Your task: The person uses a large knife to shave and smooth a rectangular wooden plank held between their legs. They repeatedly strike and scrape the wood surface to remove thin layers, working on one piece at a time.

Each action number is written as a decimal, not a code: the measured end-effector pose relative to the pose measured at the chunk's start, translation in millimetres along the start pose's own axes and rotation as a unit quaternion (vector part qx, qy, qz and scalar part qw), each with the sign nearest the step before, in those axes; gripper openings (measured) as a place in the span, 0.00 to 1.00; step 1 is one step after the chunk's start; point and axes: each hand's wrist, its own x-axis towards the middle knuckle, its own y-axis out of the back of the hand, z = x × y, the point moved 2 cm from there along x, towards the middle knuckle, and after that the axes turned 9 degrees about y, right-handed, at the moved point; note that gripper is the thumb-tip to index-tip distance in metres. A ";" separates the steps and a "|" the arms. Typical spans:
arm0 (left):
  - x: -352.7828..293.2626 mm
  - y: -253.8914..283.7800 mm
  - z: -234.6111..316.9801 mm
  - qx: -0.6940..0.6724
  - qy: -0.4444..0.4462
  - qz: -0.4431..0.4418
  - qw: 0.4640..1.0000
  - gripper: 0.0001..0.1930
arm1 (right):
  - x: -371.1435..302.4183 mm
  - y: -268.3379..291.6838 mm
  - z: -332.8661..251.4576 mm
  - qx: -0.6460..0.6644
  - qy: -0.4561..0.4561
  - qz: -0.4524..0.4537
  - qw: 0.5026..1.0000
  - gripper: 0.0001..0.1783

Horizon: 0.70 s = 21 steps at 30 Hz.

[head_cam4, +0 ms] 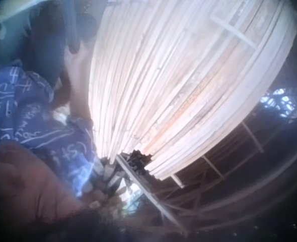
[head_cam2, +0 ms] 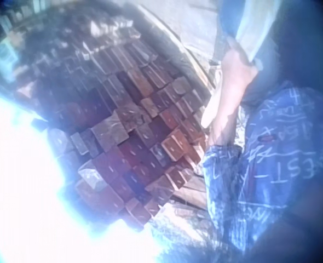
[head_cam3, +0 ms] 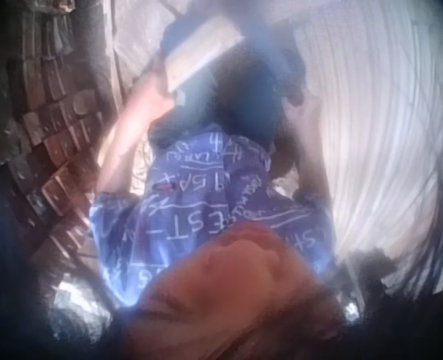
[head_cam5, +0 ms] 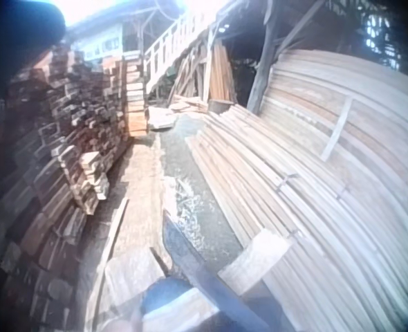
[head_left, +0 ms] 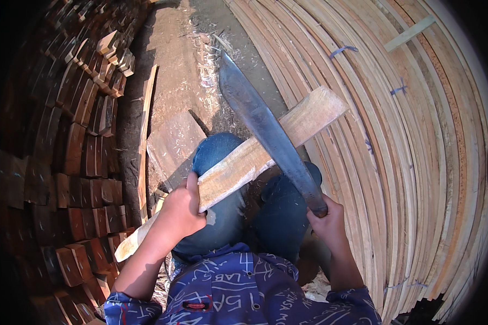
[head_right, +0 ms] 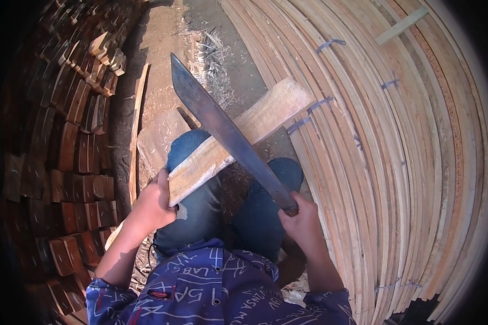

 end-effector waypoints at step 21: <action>1.0 0.3 -2.1 -0.053 -0.018 0.016 0.998 0.25 | 47.6 26.2 -27.7 0.065 -0.049 0.144 0.986 0.11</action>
